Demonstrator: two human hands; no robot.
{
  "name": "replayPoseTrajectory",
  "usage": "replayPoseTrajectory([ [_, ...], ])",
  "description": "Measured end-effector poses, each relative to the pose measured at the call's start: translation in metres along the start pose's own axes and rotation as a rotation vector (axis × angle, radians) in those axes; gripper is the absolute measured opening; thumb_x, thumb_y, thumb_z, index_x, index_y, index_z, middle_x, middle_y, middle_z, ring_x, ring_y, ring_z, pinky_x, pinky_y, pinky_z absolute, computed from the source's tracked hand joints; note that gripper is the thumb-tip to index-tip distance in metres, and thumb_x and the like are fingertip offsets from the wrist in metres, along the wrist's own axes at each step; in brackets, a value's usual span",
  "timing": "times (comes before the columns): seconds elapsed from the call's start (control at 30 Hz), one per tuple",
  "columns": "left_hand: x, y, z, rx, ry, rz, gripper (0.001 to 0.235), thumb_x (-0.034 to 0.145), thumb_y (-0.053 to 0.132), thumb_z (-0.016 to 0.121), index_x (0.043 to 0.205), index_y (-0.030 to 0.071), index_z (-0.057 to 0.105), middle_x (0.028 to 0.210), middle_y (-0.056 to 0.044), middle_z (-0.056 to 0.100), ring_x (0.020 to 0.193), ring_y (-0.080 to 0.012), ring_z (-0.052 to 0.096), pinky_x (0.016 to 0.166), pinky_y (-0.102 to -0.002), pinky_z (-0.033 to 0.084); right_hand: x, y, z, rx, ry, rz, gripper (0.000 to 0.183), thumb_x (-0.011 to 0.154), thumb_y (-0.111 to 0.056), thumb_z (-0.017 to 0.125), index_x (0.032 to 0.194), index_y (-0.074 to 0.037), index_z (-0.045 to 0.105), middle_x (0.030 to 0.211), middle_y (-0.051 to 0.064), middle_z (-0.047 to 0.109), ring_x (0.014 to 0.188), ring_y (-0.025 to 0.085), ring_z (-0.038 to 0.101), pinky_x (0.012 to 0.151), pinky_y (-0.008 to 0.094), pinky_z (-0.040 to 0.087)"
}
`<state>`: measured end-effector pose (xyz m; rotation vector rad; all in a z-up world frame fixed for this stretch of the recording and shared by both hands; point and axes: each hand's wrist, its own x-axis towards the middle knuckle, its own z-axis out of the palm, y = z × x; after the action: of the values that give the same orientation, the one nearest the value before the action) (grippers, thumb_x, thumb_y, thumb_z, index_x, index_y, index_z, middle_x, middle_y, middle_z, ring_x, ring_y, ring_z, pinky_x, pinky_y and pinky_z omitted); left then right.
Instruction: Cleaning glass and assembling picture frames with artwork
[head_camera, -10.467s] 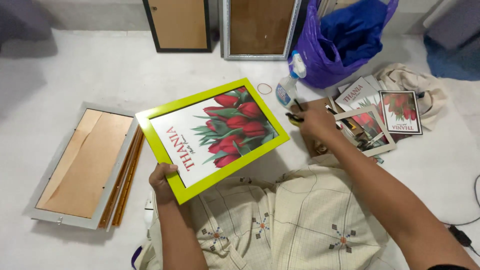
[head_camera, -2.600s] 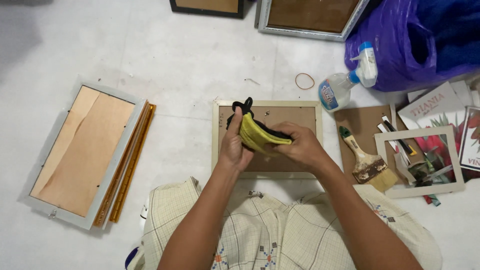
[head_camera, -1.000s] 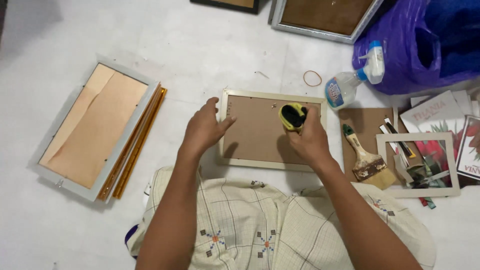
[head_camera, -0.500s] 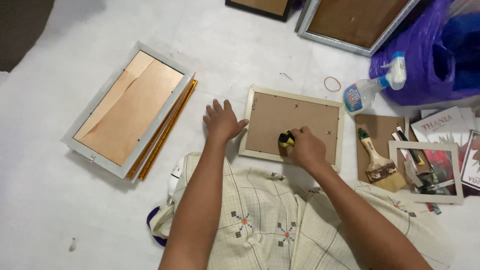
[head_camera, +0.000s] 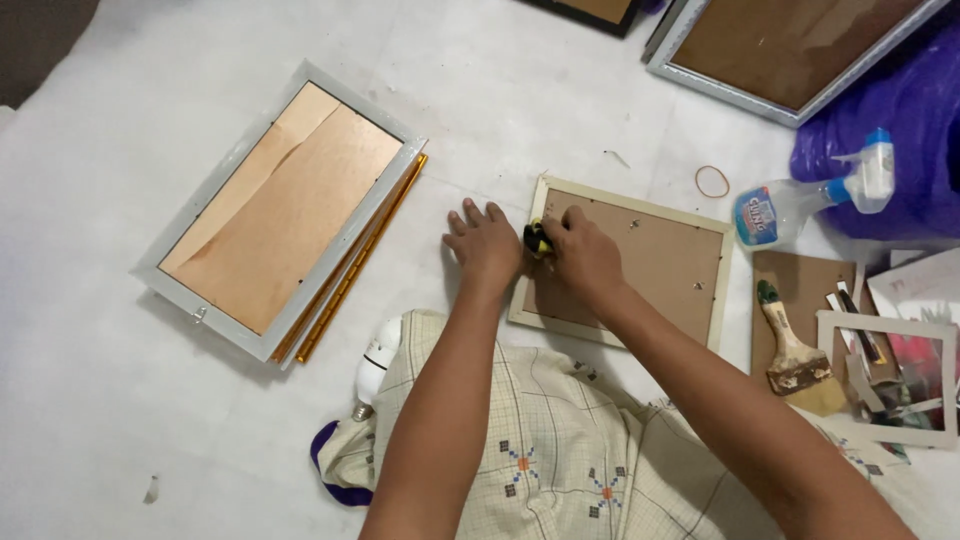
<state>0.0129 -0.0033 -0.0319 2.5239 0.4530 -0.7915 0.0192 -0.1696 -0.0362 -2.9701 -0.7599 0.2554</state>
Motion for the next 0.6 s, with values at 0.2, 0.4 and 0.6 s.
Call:
replayPoseTrajectory([
  [0.2, -0.005, 0.006, -0.005, 0.015, -0.019, 0.006, 0.068, 0.102, 0.019, 0.049, 0.162, 0.001, 0.021, 0.168, -0.032, 0.013, 0.151, -0.0599, 0.010, 0.113, -0.068, 0.020, 0.004, -0.004, -0.014, 0.023, -0.237, -0.002, 0.046, 0.082, -0.028, 0.077, 0.125, -0.018, 0.066, 0.112, 0.012, 0.056, 0.087, 0.046, 0.072, 0.077, 0.057, 0.062],
  [0.4, -0.016, 0.011, -0.012, -0.012, -0.027, 0.029, 0.077, 0.098, 0.019, 0.057, 0.162, -0.002, 0.018, 0.165, -0.039, 0.006, 0.148, -0.0664, 0.007, 0.109, -0.072, 0.023, 0.047, 0.008, -0.043, 0.200, -0.236, 0.179, 0.035, 0.080, -0.034, 0.070, 0.108, -0.013, 0.077, 0.102, 0.017, 0.073, 0.096, 0.047, 0.073, 0.076, 0.057, 0.060],
  [0.6, -0.016, 0.021, -0.005, -0.002, 0.045, -0.002, 0.068, 0.101, 0.018, 0.054, 0.158, -0.005, 0.026, 0.162, -0.042, 0.015, 0.145, -0.0698, 0.011, 0.106, -0.072, 0.027, 0.075, 0.011, -0.033, 0.106, -0.035, 0.006, 0.042, 0.082, -0.026, 0.075, 0.121, -0.013, 0.071, 0.111, 0.016, 0.062, 0.090, 0.045, 0.073, 0.079, 0.056, 0.060],
])
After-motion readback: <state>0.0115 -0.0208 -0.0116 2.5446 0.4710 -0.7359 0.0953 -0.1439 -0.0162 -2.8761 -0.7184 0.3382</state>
